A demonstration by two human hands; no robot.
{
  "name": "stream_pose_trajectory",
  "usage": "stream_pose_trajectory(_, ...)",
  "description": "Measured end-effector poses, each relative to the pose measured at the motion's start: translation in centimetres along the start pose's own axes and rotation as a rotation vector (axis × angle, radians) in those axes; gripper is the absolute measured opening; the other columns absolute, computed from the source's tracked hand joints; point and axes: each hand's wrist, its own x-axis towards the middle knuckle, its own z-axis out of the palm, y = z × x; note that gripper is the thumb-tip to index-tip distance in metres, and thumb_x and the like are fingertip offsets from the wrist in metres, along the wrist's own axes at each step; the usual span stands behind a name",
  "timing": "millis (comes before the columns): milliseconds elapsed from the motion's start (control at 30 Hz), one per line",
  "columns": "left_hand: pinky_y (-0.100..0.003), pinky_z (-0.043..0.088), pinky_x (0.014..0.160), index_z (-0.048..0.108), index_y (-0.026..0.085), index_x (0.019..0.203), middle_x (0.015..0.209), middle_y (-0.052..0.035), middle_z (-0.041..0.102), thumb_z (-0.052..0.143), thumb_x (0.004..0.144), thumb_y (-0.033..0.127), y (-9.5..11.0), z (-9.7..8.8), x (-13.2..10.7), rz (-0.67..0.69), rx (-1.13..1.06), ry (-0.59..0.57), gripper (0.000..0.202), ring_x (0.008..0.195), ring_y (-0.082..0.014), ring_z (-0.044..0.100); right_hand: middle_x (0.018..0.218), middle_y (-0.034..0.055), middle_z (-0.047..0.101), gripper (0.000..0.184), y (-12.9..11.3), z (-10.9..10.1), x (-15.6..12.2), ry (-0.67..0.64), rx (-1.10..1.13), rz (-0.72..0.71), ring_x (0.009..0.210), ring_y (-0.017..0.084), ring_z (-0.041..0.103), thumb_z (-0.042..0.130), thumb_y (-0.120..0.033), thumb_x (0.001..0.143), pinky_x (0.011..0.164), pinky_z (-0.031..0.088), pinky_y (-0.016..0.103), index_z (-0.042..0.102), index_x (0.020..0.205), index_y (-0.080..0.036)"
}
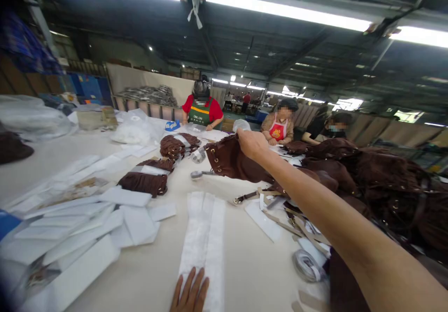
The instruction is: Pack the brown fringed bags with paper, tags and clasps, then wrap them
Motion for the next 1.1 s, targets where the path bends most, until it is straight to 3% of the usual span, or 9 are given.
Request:
stream_pose_trajectory(100,-0.056,0.016,0.118,0.046,0.022,0.141,0.15,-0.0087,0.041,0.053,0.086,0.041,-0.3,-3.0,0.8,0.048,-0.074,-0.162,0.059,0.141,-0.0341,0.031,0.106,0.0144,0.068,0.035,1.2,-3.2,-2.4,-0.081,-0.01,0.014,0.098,0.027,0.063,0.04,-0.033,0.095,0.075,0.042,0.032,0.053,0.123,-0.017)
stream_pose_trajectory(200,-0.057,0.023,0.115,0.037,0.022,0.147,0.156,-0.0073,0.027,0.043,0.092,0.038,-0.2,-6.6,2.1,0.007,-0.129,-0.309,0.057,0.142,-0.0335,0.028,0.111,0.0146,0.067,0.038,2.0,-5.3,-4.6,-0.145,-0.041,0.019,0.101,0.028,0.062,0.047,-0.036,0.091,0.076,0.043,0.033,0.057,0.123,-0.018)
stream_pose_trajectory(367,-0.056,0.021,0.117,0.039,0.022,0.145,0.156,-0.0062,0.03,0.035,0.096,0.04,-0.3,-9.8,3.6,-0.034,-0.226,-0.478,0.053,0.145,-0.0312,0.022,0.11,0.0175,0.067,0.041,3.0,-7.3,-8.8,-0.198,-0.084,0.081,0.102,0.032,0.062,0.051,-0.037,0.088,0.077,0.044,0.036,0.059,0.122,-0.015)
stream_pose_trajectory(567,-0.056,0.017,0.118,0.036,0.021,0.147,0.157,-0.0065,0.027,0.032,0.097,0.038,-0.5,-9.8,3.2,0.001,-0.211,-0.457,0.053,0.146,-0.0301,0.019,0.099,0.0164,0.068,0.036,3.6,-8.3,-14.9,-0.121,-0.151,0.162,0.094,0.03,0.064,0.044,-0.038,0.092,0.072,0.042,0.034,0.06,0.116,-0.015)
stream_pose_trajectory(667,-0.056,0.017,0.118,0.036,0.021,0.147,0.157,-0.0065,0.028,0.032,0.097,0.038,-0.4,-9.5,3.0,0.014,-0.187,-0.426,0.053,0.146,-0.0302,0.02,0.095,0.0144,0.07,0.035,3.8,-8.1,-16.6,-0.122,-0.158,0.189,0.088,0.028,0.066,0.041,-0.038,0.094,0.069,0.04,0.031,0.06,0.113,-0.016)
stream_pose_trajectory(933,-0.056,0.019,0.117,0.032,0.022,0.149,0.157,-0.0063,0.027,0.03,0.098,0.039,-0.4,-9.2,2.7,0.027,-0.164,-0.387,0.054,0.146,-0.0299,0.02,0.097,0.0138,0.07,0.027,3.1,-7.8,-15.0,0.044,-0.141,0.173,0.088,0.027,0.065,0.043,-0.029,0.095,0.067,0.038,0.03,0.058,0.112,-0.016)
stream_pose_trajectory(1100,-0.055,0.018,0.118,0.034,0.022,0.148,0.157,-0.006,0.027,0.033,0.097,0.039,-0.3,-9.4,2.8,0.006,-0.191,-0.407,0.054,0.146,-0.0291,0.018,0.099,0.0203,0.067,0.032,5.4,-11.4,-13.2,0.117,-0.178,0.213,0.093,0.03,0.063,0.036,-0.029,0.099,0.073,0.041,0.035,0.058,0.114,-0.01)
